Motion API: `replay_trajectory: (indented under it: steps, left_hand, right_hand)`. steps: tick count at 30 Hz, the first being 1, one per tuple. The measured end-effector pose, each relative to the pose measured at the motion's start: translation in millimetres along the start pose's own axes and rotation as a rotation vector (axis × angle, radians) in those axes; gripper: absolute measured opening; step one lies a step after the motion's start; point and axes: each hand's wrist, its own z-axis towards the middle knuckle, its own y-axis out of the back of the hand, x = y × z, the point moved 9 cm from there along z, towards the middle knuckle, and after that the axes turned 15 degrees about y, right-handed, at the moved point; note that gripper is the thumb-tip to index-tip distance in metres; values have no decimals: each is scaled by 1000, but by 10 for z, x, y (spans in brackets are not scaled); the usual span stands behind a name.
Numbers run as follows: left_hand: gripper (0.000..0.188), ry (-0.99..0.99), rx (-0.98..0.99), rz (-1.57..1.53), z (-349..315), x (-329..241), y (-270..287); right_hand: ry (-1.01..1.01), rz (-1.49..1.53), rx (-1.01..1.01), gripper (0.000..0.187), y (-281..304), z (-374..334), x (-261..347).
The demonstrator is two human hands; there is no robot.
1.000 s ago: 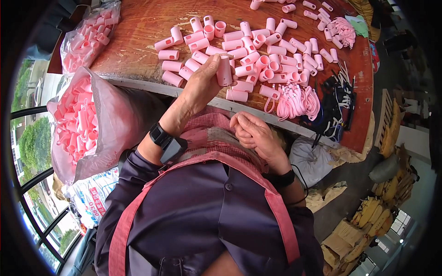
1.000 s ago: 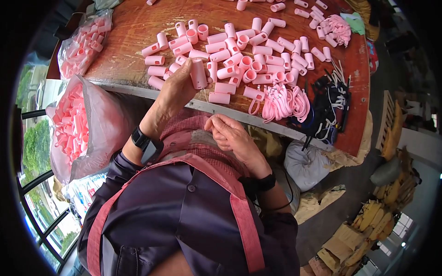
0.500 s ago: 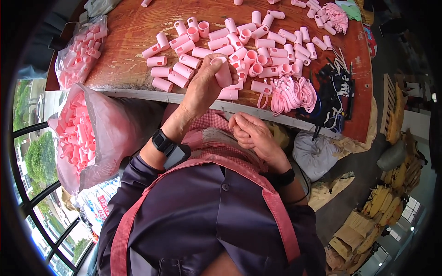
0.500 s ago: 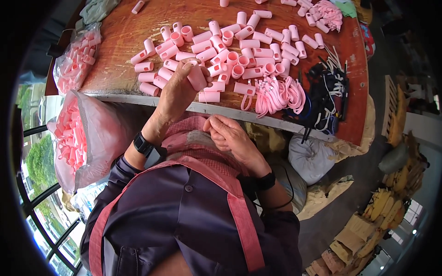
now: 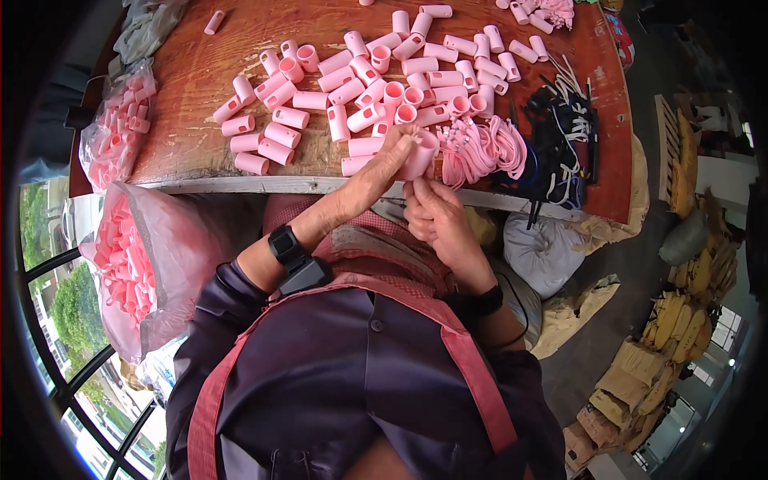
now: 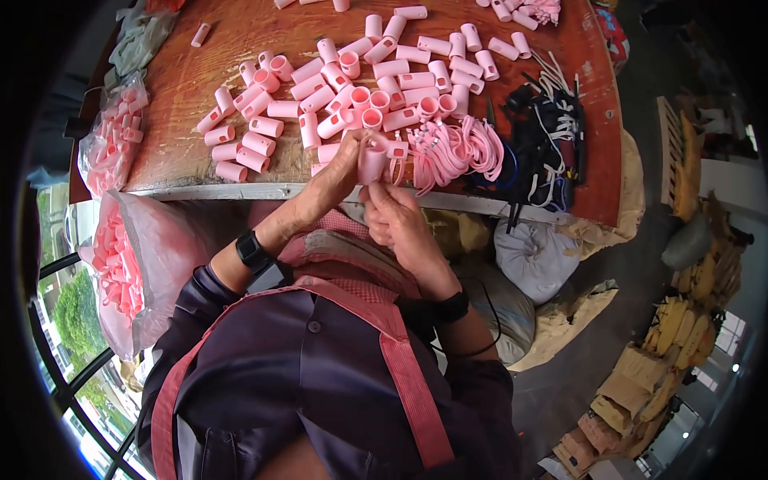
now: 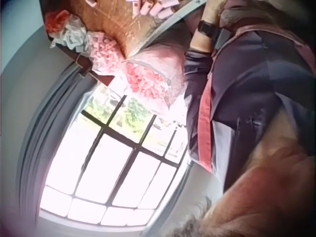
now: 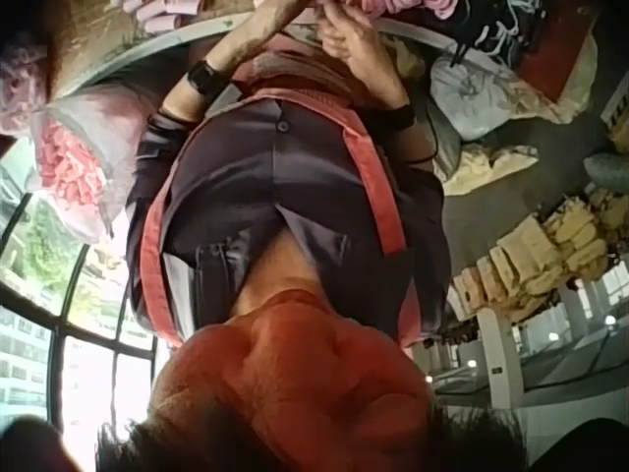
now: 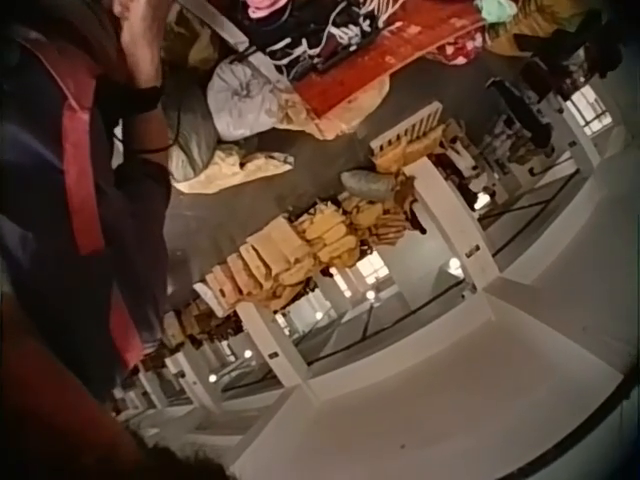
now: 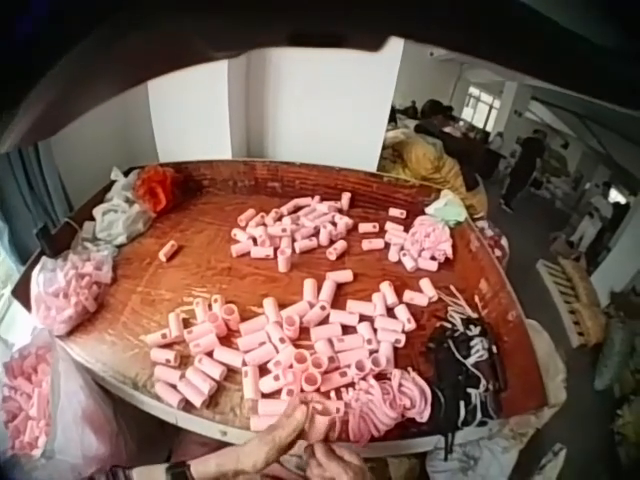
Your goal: The person threads pink cords through pink plastic tubes by hand, repeating the process with items from the table. After threading each cord, they occasionally reach into a bag for more tubes or place finished assemblies aside.
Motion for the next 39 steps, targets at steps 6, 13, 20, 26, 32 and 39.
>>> replay_trajectory:
  steps: [6, 13, 20, 26, 32, 39]
  left_hand:
    - [41, -378, -374, 1173, 359, -17, 76]
    - [40, -446, -580, 1775, 406, 51, -19]
    - [19, -441, -835, 1875, 342, 23, 34]
    - [23, -407, -885, 1854, 319, -48, 182]
    - [20, -664, -791, 1386, 21, -343, 93]
    - [14, -29, -113, 196, -50, -119, 235]
  right_hand:
    - [144, -16, -96, 26, 274, -30, 369]
    - [176, 28, -144, 26, 401, -75, 398]
    - [191, -11, -132, 26, 367, -46, 386]
    - [182, -38, -136, 26, 358, -33, 321]
    - [243, -155, -160, 26, 308, 23, 420]
    - [292, -286, -203, 21, 62, 215, 498]
